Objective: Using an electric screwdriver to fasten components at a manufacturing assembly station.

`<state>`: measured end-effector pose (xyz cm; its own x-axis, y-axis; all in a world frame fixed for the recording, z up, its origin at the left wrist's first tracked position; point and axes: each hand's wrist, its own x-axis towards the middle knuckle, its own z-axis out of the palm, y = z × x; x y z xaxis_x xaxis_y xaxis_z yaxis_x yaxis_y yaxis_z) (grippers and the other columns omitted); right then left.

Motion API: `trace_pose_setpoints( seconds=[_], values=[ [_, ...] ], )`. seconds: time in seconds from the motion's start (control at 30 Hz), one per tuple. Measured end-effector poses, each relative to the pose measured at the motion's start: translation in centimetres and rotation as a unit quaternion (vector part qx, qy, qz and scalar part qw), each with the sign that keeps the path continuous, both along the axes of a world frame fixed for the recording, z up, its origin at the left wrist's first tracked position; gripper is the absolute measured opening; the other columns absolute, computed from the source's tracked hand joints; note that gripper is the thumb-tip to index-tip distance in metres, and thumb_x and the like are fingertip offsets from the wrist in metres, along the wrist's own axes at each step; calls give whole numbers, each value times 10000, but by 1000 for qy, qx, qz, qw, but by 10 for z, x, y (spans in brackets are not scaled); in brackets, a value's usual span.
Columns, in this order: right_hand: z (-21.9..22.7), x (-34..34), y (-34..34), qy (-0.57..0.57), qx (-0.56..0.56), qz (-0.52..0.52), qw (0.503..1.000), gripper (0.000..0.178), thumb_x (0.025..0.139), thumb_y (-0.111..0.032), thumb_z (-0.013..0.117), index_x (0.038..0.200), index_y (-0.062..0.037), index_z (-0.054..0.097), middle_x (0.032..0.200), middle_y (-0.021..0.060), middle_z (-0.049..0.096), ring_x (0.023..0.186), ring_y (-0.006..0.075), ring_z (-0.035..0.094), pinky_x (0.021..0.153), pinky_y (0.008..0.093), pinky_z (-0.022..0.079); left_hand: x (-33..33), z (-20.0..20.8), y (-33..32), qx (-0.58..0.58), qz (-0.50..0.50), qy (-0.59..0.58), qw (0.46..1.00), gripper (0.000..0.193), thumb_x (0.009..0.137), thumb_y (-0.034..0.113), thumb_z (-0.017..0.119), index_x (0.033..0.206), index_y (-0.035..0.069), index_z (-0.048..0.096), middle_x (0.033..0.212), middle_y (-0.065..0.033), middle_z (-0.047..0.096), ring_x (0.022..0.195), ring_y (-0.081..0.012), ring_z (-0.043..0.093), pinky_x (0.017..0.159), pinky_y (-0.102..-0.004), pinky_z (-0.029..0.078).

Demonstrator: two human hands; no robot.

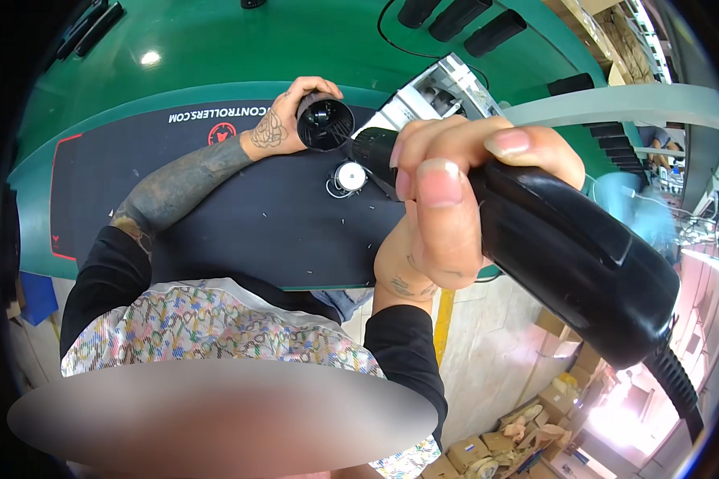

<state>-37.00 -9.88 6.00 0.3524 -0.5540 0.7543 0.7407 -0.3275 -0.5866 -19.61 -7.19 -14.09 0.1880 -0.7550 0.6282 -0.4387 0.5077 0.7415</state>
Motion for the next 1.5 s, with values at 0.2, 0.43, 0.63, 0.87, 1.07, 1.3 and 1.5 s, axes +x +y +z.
trace_pose_setpoints(
  seconds=[0.2, 0.43, 0.63, 0.87, 1.07, 1.3, 1.5],
  values=[
    [-4, 11, 8, 25, 14, -33, 999, 397, 705, 86, 548, 1047, -48, 396, 620, 54, 489, 482, 132, 438, 480, 293, 428, 2, 0, 2, 4, 3, -1, 1000, 625, 623, 72, 803, 1095, 56, 394, 1065, -112, 548, 1016, -215, 561, 895, -319, 457],
    [-6, 8, -2, 106, -52, -71, 990, 346, 777, 1, 446, 1117, -40, 396, 630, 84, 455, 486, 169, 443, 517, 364, 404, 0, 1, -1, -14, 0, -3, 1000, 631, 606, 111, 818, 1092, 70, 417, 1059, -95, 553, 987, -219, 570, 863, -328, 467],
    [-11, 10, -8, 131, -102, -79, 983, 351, 780, 11, 440, 1121, -51, 385, 639, 73, 458, 489, 166, 439, 519, 360, 406, -2, 0, -1, -15, 2, 19, 1000, 631, 590, 135, 827, 1087, 81, 441, 1055, -76, 558, 971, -223, 578, 848, -333, 473],
    [-12, 13, -7, 157, -117, -110, 975, 355, 776, 13, 456, 1119, -62, 403, 639, 55, 452, 494, 157, 438, 524, 351, 414, -2, 5, 0, -13, 9, -2, 1000, 609, 598, 129, 818, 1081, 85, 450, 1056, -70, 563, 969, -216, 576, 853, -329, 474],
    [-12, 15, -6, 143, -110, -102, 978, 358, 769, 15, 468, 1114, -62, 413, 637, 54, 456, 494, 155, 437, 517, 345, 411, -2, 3, -1, -8, -2, 10, 1000, 627, 604, 130, 816, 1095, 83, 429, 1066, -82, 560, 984, -223, 576, 859, -334, 477],
    [-14, 12, -10, 145, -135, -91, 976, 346, 768, 20, 477, 1099, -53, 407, 644, 66, 468, 492, 153, 434, 513, 340, 413, -2, 2, -1, 1, -5, 27, 1000, 641, 606, 140, 819, 1102, 81, 416, 1079, -93, 555, 1004, -230, 573, 864, -337, 476],
    [-17, 17, -9, 128, -178, -51, 974, 341, 749, 83, 463, 1058, -49, 413, 630, 75, 473, 485, 151, 433, 505, 343, 426, -2, 2, 2, 50, 36, 41, 997, 647, 608, 105, 798, 1124, 72, 408, 1086, -109, 533, 1008, -247, 563, 869, -346, 457]
  ],
)
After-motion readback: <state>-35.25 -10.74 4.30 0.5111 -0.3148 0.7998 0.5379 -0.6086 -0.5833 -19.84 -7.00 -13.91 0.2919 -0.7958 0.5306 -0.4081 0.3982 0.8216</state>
